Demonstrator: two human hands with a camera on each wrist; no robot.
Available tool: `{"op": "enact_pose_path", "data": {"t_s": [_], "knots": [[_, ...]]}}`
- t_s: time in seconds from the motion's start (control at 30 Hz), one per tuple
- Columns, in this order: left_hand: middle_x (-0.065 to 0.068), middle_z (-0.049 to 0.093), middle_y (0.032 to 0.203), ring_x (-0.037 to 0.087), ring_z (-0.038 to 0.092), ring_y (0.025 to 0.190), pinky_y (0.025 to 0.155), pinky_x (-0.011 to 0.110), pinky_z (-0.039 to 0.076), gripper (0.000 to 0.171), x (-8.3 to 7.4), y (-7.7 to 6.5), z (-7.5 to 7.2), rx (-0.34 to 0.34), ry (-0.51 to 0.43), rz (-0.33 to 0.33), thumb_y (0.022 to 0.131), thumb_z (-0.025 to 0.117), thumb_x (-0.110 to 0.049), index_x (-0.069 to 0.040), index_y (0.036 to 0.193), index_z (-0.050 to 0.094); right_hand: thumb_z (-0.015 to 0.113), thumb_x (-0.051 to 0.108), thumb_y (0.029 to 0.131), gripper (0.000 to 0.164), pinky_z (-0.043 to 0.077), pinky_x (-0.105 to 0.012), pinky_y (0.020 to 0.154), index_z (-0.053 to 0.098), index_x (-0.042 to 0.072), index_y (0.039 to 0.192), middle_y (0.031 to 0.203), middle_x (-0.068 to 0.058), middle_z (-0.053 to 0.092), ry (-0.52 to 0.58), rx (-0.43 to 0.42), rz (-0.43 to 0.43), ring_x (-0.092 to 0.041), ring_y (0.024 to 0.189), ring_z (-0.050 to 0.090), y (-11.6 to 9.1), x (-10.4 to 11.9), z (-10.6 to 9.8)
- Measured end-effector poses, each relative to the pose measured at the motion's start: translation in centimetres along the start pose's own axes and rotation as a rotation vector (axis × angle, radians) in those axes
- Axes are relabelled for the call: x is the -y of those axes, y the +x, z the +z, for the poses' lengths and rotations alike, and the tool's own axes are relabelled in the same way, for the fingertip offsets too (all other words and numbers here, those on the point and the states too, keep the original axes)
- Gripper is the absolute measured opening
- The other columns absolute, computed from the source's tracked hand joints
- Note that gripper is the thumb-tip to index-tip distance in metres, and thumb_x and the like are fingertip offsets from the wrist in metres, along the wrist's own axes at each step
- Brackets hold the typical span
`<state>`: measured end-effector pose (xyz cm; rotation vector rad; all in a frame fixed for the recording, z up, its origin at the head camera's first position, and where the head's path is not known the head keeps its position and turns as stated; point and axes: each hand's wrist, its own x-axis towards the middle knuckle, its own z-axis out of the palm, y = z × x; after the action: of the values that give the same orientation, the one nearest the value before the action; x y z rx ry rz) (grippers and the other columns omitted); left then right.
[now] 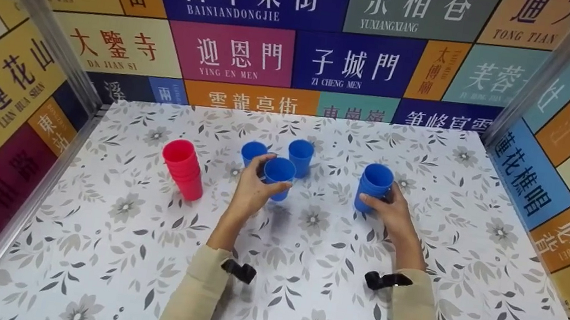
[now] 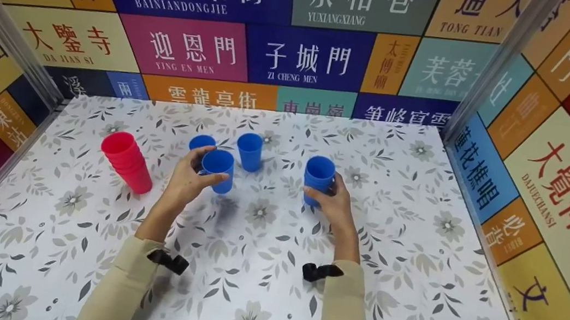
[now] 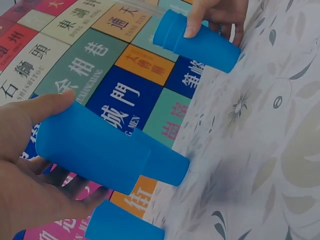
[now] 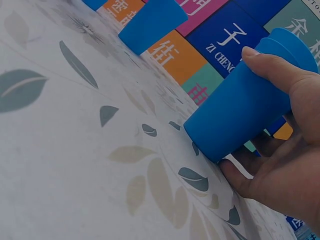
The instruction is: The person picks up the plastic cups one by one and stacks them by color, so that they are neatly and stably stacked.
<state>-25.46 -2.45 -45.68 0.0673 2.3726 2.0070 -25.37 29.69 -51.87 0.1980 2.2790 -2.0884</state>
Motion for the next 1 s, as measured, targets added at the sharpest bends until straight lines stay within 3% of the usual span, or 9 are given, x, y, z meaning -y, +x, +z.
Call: {"op": "enact_pose_path", "data": {"t_s": [0.27, 0.57, 0.8, 1.0], "knots": [[0.018, 0.053, 0.145, 0.033, 0.052, 0.134, 0.11, 0.049, 0.047, 0.074, -2.0, 0.5, 1.4, 0.074, 0.002, 0.048, 0.079, 0.085, -0.016, -0.011, 0.143, 0.049, 0.079, 0.02, 0.087, 0.095, 0.026, -0.053, 0.123, 0.019, 0.018, 0.161, 0.163, -0.019, 0.029, 0.027, 0.008, 0.0, -0.036, 0.151, 0.028, -0.1, -0.1, -0.1], [0.015, 0.05, 0.149, 0.031, 0.049, 0.138, 0.114, 0.047, 0.044, 0.074, -5.2, 0.9, 3.5, 0.217, 0.044, 0.085, 0.081, 0.084, -0.019, -0.013, 0.145, 0.048, 0.08, 0.022, 0.087, 0.094, 0.027, -0.052, 0.123, 0.021, 0.016, 0.16, 0.161, -0.02, 0.032, 0.012, 0.01, -0.01, -0.036, 0.15, 0.03, 0.2, -0.2, -0.1], [0.011, 0.056, 0.142, 0.025, 0.055, 0.132, 0.109, 0.041, 0.05, 0.072, -7.2, 1.4, 6.0, 0.286, 0.123, 0.121, 0.081, 0.085, -0.022, -0.016, 0.144, 0.049, 0.08, 0.03, 0.086, 0.097, 0.021, -0.052, 0.126, 0.02, 0.017, 0.161, 0.162, -0.019, 0.03, -0.073, -0.007, 0.012, -0.036, 0.152, 0.027, 0.4, -0.1, -0.2], [0.01, 0.056, 0.142, 0.024, 0.055, 0.132, 0.106, 0.038, 0.051, 0.072, -8.8, 1.6, 8.2, 0.33, 0.182, 0.163, 0.082, 0.084, -0.018, -0.016, 0.145, 0.048, 0.078, 0.028, 0.088, 0.093, 0.021, -0.053, 0.126, 0.021, 0.019, 0.16, 0.162, -0.018, 0.032, -0.07, -0.003, 0.014, -0.036, 0.151, 0.029, 0.3, -0.1, -0.2]]}}
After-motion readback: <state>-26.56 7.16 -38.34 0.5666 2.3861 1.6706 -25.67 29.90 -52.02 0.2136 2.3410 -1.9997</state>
